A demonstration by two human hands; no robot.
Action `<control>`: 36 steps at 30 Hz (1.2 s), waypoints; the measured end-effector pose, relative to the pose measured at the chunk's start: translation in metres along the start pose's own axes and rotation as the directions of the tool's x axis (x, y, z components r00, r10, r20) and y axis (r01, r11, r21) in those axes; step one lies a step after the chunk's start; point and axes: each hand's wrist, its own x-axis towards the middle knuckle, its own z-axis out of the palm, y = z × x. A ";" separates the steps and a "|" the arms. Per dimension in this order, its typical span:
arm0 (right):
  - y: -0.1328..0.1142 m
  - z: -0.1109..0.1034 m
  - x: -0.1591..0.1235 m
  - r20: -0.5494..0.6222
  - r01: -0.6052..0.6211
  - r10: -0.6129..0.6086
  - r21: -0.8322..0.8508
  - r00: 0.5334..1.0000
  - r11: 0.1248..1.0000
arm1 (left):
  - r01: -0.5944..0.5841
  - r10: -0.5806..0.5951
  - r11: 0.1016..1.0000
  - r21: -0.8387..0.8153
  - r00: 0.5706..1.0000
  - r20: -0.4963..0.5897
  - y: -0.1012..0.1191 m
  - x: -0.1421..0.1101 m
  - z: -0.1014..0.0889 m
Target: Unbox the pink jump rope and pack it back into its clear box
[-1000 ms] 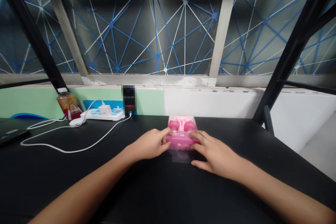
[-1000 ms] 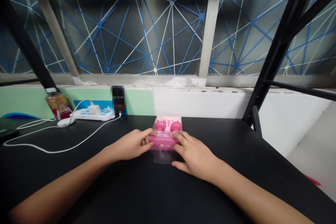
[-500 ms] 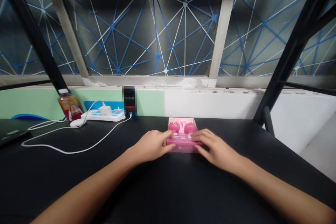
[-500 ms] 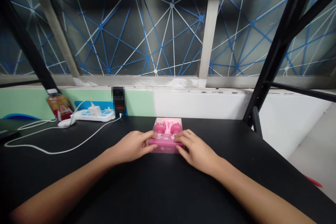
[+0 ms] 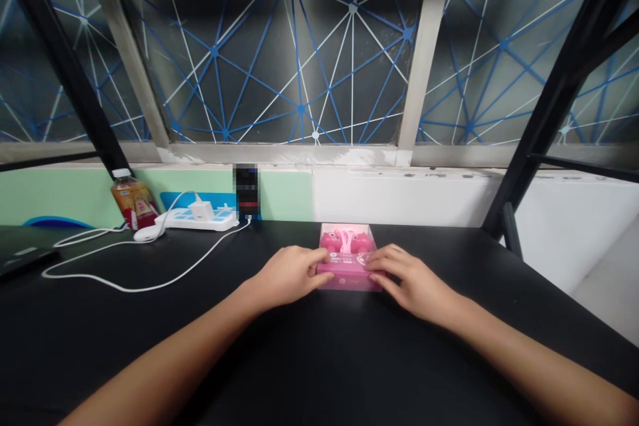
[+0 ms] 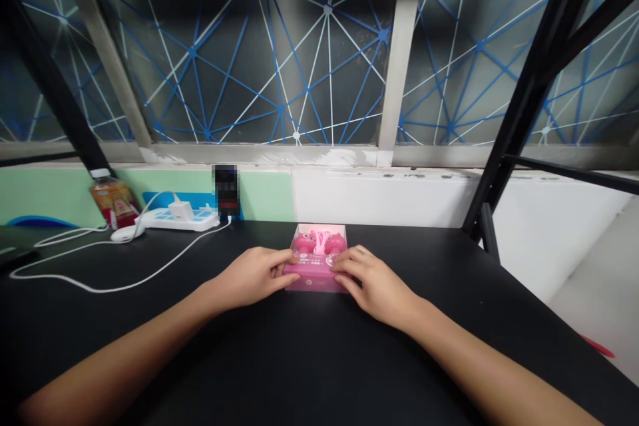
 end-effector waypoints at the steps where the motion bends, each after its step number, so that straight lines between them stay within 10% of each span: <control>1: -0.001 0.000 0.000 0.005 0.001 -0.001 -0.015 1.000 1.000 | -0.019 0.019 1.000 0.020 1.000 -0.015 0.000 0.000 0.000; 11: -0.007 -0.002 -0.001 0.058 0.032 -0.022 -0.180 0.998 0.983 | -0.186 0.182 0.981 -0.056 0.981 -0.074 0.002 -0.002 -0.007; 36: -0.023 -0.009 -0.001 0.136 0.038 0.003 -0.298 0.991 0.954 | -0.136 0.131 0.989 -0.053 0.988 -0.084 0.005 -0.003 -0.008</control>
